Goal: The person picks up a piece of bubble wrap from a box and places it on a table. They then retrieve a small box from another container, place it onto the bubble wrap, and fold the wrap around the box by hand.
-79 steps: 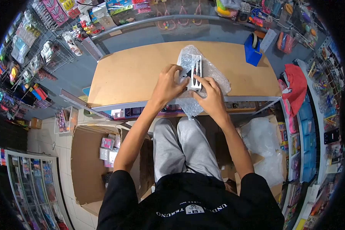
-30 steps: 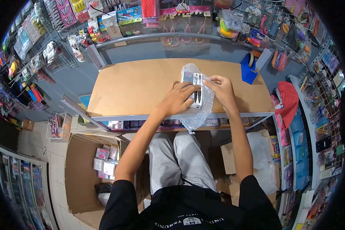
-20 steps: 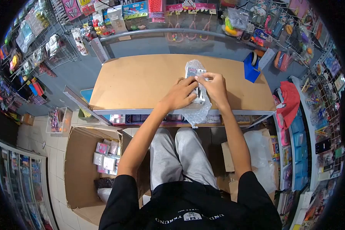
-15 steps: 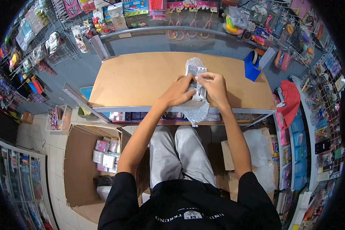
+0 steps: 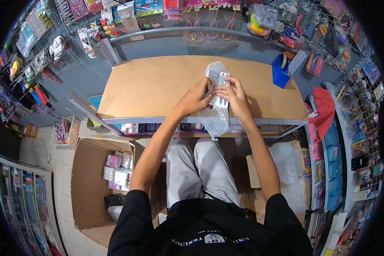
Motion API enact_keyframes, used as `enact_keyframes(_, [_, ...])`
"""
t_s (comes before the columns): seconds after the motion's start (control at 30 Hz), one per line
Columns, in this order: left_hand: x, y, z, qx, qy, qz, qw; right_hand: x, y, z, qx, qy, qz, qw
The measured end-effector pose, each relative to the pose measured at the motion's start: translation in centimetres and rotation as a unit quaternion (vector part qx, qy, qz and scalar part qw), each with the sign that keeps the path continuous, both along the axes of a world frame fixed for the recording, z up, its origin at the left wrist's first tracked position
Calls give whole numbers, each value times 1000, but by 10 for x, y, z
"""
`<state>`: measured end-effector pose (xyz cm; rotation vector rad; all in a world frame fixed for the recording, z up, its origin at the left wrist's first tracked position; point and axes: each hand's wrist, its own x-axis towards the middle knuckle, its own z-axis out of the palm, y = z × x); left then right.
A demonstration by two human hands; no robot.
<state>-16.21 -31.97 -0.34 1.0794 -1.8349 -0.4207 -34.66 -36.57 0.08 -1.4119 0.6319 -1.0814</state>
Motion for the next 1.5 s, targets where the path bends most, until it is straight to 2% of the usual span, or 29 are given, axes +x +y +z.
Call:
enact_keyframes(0.07, [-1, -1, -2, -55, 13, -9, 998, 1, 0, -4, -27, 18, 4, 999])
enact_keyframes(0.27, [-5, -7, -10, -63, 115, -11, 991, 4, 5, -8, -97, 50, -1, 994])
enact_keyframes(0.43, [2, 3, 2, 29, 93, -19, 995, -2, 9, -11, -141, 80, 17, 987])
enact_keyframes(0.53, [8, 0, 0, 40, 60, -38, 997, -17, 41, 26, -218, 183, -7, 959])
enact_keyframes(0.6, [12, 0, 3, 36, 20, -51, 998, -37, 44, 19, -370, 222, -4, 902])
enact_keyframes(0.63, [17, 1, 8, -9, -49, -64, 997, -44, 45, 19, -444, 239, -3, 864])
enact_keyframes(0.77, [33, -4, 17, -34, -142, -92, 985, -64, 61, 14, -465, 327, 21, 822])
enact_keyframes(0.87, [42, -5, 22, -76, -248, -99, 961, -65, 65, 9, -484, 328, 14, 811])
enact_keyframes(0.97, [49, 0, 32, -42, -282, -166, 944, -66, 62, -1, -472, 332, 9, 817])
enact_keyframes(1.07, [56, -4, 33, -57, -331, -182, 924, -65, 58, -13, -472, 307, -18, 826])
enact_keyframes(1.37, [51, 2, 22, -41, -287, -149, 945, -57, 58, -20, -515, 290, -81, 802])
enact_keyframes(1.5, [49, 4, 19, -33, -274, -141, 951, -52, 51, -15, -533, 239, -95, 806])
